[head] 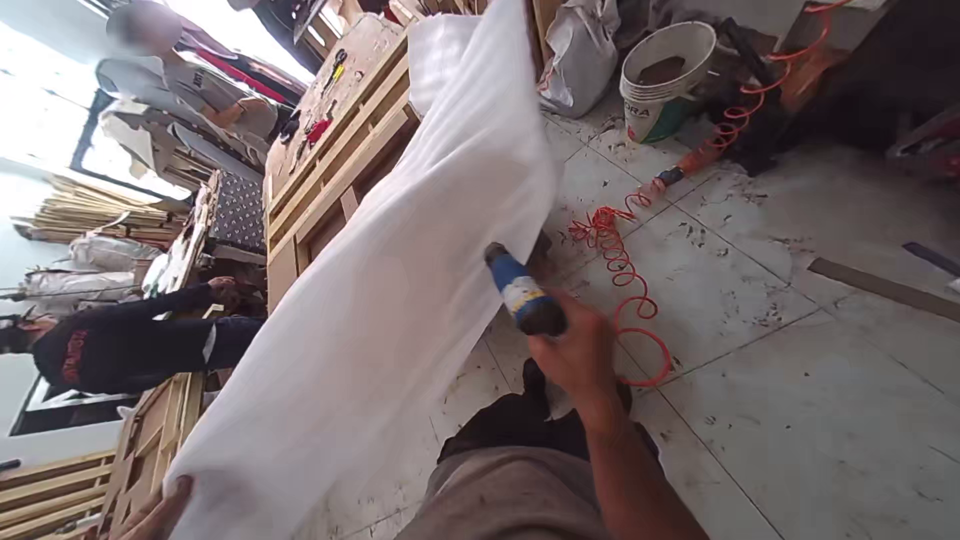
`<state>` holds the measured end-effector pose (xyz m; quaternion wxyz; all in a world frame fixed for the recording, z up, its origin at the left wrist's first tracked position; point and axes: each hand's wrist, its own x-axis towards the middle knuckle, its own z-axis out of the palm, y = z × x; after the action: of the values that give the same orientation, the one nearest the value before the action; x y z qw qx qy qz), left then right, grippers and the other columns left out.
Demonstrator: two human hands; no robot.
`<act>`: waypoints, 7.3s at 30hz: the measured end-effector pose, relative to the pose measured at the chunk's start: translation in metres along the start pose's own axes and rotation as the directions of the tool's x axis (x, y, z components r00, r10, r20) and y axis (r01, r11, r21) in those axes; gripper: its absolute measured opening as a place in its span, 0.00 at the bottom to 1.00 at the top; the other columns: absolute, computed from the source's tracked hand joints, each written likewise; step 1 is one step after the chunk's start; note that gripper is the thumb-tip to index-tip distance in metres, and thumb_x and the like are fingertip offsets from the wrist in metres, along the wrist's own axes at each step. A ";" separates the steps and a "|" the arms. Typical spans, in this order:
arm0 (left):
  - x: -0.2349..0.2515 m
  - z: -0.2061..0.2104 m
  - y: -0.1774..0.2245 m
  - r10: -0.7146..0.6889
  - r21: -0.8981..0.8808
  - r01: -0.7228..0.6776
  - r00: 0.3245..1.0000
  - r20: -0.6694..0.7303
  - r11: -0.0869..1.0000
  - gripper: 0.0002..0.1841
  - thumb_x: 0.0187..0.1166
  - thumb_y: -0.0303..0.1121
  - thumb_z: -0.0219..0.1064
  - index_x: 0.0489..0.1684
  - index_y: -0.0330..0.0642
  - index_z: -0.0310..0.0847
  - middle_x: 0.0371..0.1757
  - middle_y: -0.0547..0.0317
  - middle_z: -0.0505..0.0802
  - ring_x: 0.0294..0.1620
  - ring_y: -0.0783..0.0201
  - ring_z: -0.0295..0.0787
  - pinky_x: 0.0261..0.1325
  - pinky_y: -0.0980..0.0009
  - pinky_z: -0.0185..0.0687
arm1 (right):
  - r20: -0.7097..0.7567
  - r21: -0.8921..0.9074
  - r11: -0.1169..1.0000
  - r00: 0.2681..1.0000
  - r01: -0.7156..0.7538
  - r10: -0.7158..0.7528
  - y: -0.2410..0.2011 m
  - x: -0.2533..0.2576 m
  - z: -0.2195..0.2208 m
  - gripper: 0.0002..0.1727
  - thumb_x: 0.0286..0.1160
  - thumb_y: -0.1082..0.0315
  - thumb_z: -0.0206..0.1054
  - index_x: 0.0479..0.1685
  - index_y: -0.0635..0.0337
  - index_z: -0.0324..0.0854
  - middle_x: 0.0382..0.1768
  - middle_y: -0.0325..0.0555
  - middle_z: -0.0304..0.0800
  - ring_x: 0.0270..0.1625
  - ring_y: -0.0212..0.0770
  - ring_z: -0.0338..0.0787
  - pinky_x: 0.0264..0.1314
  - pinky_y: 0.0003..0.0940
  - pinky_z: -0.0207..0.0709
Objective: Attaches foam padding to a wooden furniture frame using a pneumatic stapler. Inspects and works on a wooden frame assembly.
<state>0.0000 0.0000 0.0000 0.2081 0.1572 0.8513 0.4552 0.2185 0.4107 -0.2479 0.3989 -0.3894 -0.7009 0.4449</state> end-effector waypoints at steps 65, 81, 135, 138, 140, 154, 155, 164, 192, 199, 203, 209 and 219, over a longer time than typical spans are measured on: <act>0.311 0.412 0.068 -0.733 -0.448 -0.697 0.165 0.660 -0.560 0.15 0.80 0.13 0.53 0.55 0.33 0.82 0.53 0.46 0.89 0.57 0.49 0.87 0.51 0.58 0.84 | -0.180 0.291 0.956 0.983 0.022 0.032 0.175 0.035 0.147 0.23 0.57 0.55 0.67 0.53 0.49 0.94 0.31 0.41 0.92 0.32 0.41 0.90 0.28 0.45 0.76; 0.318 0.411 0.066 -0.608 -0.447 -0.740 -0.064 0.791 -0.503 0.12 0.86 0.21 0.50 0.42 0.32 0.81 0.45 0.44 0.90 0.43 0.49 0.89 0.35 0.62 0.84 | -0.214 0.317 0.948 0.976 0.028 0.042 0.175 0.034 0.139 0.22 0.60 0.56 0.67 0.53 0.50 0.93 0.32 0.39 0.92 0.33 0.36 0.89 0.29 0.39 0.77; 0.317 0.346 0.079 -0.353 -0.154 -0.757 0.106 0.929 -0.634 0.32 0.91 0.50 0.34 0.62 0.45 0.88 0.68 0.55 0.92 0.44 0.51 0.83 0.40 0.54 0.64 | -0.238 0.311 0.947 0.971 0.086 -0.010 0.153 -0.014 0.222 0.23 0.64 0.51 0.67 0.53 0.53 0.93 0.28 0.44 0.88 0.29 0.42 0.86 0.26 0.41 0.73; 0.312 0.352 0.076 -0.372 -0.176 -0.717 0.125 0.920 -0.675 0.32 0.91 0.49 0.34 0.60 0.45 0.88 0.66 0.52 0.92 0.49 0.48 0.84 0.42 0.53 0.64 | -0.206 0.301 0.947 0.977 0.109 -0.047 0.150 -0.009 0.228 0.23 0.63 0.52 0.67 0.55 0.49 0.94 0.29 0.44 0.90 0.30 0.43 0.87 0.26 0.43 0.74; 0.312 0.354 0.073 -0.387 -0.165 -0.706 0.165 0.907 -0.689 0.33 0.90 0.50 0.32 0.60 0.45 0.87 0.63 0.50 0.89 0.49 0.48 0.81 0.41 0.53 0.63 | -0.194 0.297 0.948 0.979 0.115 -0.058 0.149 -0.008 0.232 0.23 0.62 0.52 0.68 0.56 0.49 0.93 0.29 0.44 0.89 0.29 0.43 0.87 0.26 0.43 0.74; 0.285 0.305 0.071 0.087 0.184 -0.893 0.163 0.983 -0.410 0.23 0.90 0.46 0.49 0.60 0.43 0.88 0.58 0.47 0.92 0.62 0.52 0.85 0.64 0.58 0.76 | -0.168 0.298 0.952 0.986 0.072 -0.022 0.150 -0.016 0.210 0.24 0.61 0.52 0.71 0.54 0.55 0.93 0.33 0.48 0.92 0.32 0.46 0.90 0.29 0.46 0.78; 0.270 0.283 0.055 0.217 0.241 -0.906 0.172 0.961 -0.349 0.22 0.90 0.49 0.51 0.61 0.46 0.86 0.59 0.51 0.92 0.65 0.57 0.84 0.69 0.61 0.74 | -0.147 0.323 0.945 0.989 0.048 0.000 0.154 -0.021 0.198 0.24 0.63 0.51 0.71 0.54 0.56 0.92 0.34 0.49 0.93 0.34 0.44 0.90 0.31 0.45 0.80; 0.150 0.215 -0.136 0.555 0.693 -0.659 0.707 0.437 0.294 0.36 0.78 0.65 0.61 0.78 0.49 0.69 0.75 0.45 0.80 0.83 0.52 0.71 0.86 0.54 0.65 | 0.078 0.133 0.955 0.963 -0.266 0.257 0.124 -0.071 0.102 0.23 0.63 0.53 0.73 0.52 0.62 0.90 0.40 0.52 0.96 0.44 0.38 0.96 0.49 0.42 0.88; 0.233 0.338 0.050 -0.225 0.475 -0.797 0.575 0.787 -0.374 0.28 0.90 0.50 0.43 0.78 0.48 0.79 0.84 0.56 0.80 0.91 0.49 0.64 0.92 0.38 0.47 | 0.542 0.420 0.850 0.839 -0.319 0.047 0.165 -0.016 0.121 0.22 0.59 0.51 0.69 0.53 0.46 0.93 0.40 0.41 0.97 0.40 0.45 0.96 0.36 0.55 0.84; 0.253 0.359 0.054 -0.363 0.421 -0.797 0.581 0.728 -0.432 0.32 0.90 0.54 0.36 0.80 0.53 0.79 0.84 0.62 0.81 0.92 0.53 0.63 0.92 0.40 0.43 | 0.466 0.475 0.842 0.885 -0.256 0.006 0.203 0.006 0.127 0.21 0.59 0.51 0.67 0.49 0.50 0.94 0.32 0.39 0.95 0.33 0.37 0.93 0.30 0.47 0.82; 0.252 0.359 0.048 -0.319 0.445 -0.765 0.614 0.722 -0.466 0.31 0.90 0.52 0.36 0.80 0.56 0.79 0.83 0.66 0.82 0.92 0.54 0.62 0.90 0.39 0.42 | 0.422 0.546 0.830 0.894 -0.114 -0.154 0.212 0.054 0.143 0.20 0.53 0.53 0.68 0.44 0.50 0.94 0.26 0.35 0.91 0.28 0.31 0.89 0.26 0.39 0.80; 0.251 0.360 0.037 -0.219 0.499 -0.678 0.686 0.694 -0.540 0.30 0.89 0.50 0.36 0.80 0.60 0.79 0.83 0.73 0.82 0.92 0.55 0.61 0.83 0.41 0.46 | 0.449 0.570 0.821 0.847 -0.025 -0.286 0.217 0.111 0.164 0.19 0.53 0.52 0.65 0.41 0.49 0.92 0.27 0.36 0.90 0.32 0.31 0.89 0.29 0.40 0.77; 0.239 0.355 0.036 -0.207 0.548 -0.699 0.684 0.699 -0.459 0.31 0.89 0.52 0.36 0.79 0.58 0.80 0.82 0.71 0.82 0.92 0.54 0.60 0.80 0.43 0.48 | 0.577 0.564 0.823 0.744 -0.064 -0.337 0.207 0.136 0.171 0.11 0.49 0.54 0.70 0.32 0.44 0.89 0.23 0.27 0.84 0.26 0.23 0.82 0.24 0.31 0.70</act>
<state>-0.0275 0.3805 -0.1971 0.0757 0.6037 0.6372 -0.4730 0.0515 0.5422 -0.4608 0.2557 -0.0224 -0.6642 0.7021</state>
